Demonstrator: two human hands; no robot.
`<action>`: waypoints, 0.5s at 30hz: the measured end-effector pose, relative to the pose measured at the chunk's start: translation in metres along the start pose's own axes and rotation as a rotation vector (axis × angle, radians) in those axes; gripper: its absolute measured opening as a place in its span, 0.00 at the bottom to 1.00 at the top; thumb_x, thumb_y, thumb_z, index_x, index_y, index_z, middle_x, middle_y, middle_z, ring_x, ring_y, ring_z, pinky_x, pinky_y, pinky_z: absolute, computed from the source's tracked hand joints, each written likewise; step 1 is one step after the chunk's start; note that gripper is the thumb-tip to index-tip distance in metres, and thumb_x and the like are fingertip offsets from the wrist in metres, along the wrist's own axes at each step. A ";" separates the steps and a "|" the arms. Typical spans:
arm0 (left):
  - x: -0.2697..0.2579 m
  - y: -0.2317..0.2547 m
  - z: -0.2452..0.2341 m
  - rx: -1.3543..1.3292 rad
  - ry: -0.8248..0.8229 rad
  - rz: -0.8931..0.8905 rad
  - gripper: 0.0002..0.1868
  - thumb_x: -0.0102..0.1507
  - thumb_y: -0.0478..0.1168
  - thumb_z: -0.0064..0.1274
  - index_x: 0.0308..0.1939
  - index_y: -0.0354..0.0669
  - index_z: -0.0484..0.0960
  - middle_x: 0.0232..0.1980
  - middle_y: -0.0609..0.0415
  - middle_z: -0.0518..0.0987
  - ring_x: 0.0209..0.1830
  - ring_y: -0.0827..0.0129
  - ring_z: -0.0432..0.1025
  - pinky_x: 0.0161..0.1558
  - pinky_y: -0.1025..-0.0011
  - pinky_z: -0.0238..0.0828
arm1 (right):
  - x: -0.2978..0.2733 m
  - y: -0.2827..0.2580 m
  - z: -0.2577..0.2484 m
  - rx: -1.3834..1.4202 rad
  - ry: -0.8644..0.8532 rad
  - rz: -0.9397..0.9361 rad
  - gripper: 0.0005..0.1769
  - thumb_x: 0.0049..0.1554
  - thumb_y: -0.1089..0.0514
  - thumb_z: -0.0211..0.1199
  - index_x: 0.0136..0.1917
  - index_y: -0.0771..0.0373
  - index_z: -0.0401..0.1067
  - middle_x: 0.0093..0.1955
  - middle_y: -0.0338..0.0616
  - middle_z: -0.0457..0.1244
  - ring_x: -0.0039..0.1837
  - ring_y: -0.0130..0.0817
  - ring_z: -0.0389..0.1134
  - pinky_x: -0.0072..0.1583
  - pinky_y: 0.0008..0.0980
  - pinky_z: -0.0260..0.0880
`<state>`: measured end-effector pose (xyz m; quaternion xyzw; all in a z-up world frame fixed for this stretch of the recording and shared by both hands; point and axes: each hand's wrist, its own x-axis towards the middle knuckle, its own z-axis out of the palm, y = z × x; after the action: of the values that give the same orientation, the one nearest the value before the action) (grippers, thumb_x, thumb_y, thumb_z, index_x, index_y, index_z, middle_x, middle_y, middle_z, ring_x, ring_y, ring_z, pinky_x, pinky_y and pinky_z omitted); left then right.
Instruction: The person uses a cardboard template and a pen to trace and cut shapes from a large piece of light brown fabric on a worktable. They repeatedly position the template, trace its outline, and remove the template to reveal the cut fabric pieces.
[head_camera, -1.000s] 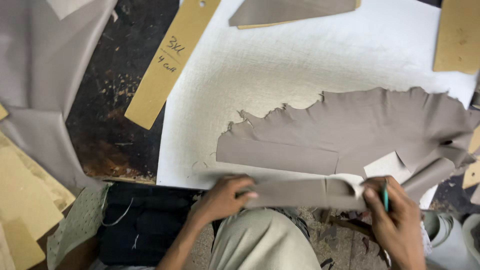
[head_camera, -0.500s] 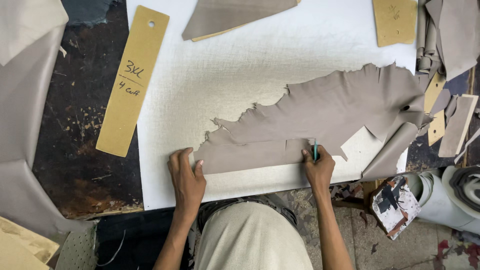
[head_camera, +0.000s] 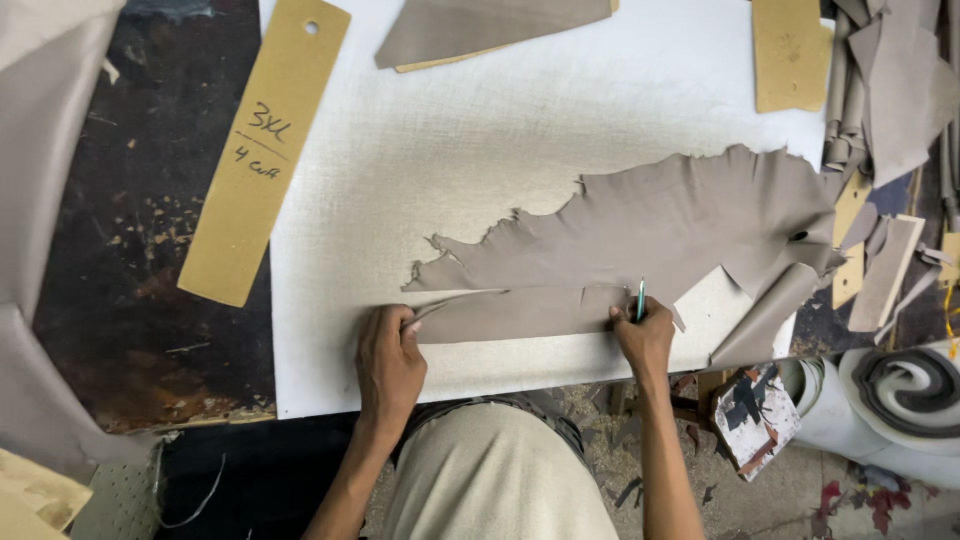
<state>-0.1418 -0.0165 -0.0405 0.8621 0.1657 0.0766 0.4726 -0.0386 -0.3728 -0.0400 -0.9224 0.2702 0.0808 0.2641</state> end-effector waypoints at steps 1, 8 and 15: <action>-0.004 -0.004 -0.008 -0.065 0.013 0.039 0.08 0.63 0.28 0.55 0.45 0.36 0.75 0.41 0.49 0.78 0.43 0.59 0.74 0.46 0.60 0.71 | -0.004 -0.003 0.000 -0.016 -0.066 0.038 0.08 0.58 0.57 0.69 0.46 0.65 0.76 0.34 0.45 0.64 0.35 0.38 0.60 0.42 0.45 0.64; -0.051 -0.035 -0.058 -0.454 0.366 -0.114 0.12 0.64 0.30 0.56 0.52 0.35 0.76 0.44 0.49 0.82 0.43 0.67 0.78 0.44 0.70 0.77 | -0.047 -0.108 -0.033 0.308 0.023 -0.549 0.07 0.63 0.58 0.66 0.47 0.60 0.69 0.36 0.36 0.60 0.35 0.25 0.55 0.35 0.26 0.54; 0.023 -0.058 -0.124 -0.481 0.654 -0.209 0.15 0.66 0.34 0.59 0.55 0.35 0.75 0.43 0.51 0.81 0.35 0.74 0.73 0.34 0.79 0.69 | -0.002 -0.351 0.035 0.495 -0.181 -1.139 0.13 0.64 0.62 0.72 0.54 0.68 0.69 0.47 0.38 0.63 0.50 0.26 0.61 0.55 0.27 0.64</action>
<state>-0.1686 0.1187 -0.0222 0.6360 0.3711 0.3343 0.5882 0.1489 -0.1022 0.0862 -0.8225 -0.2766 -0.0597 0.4934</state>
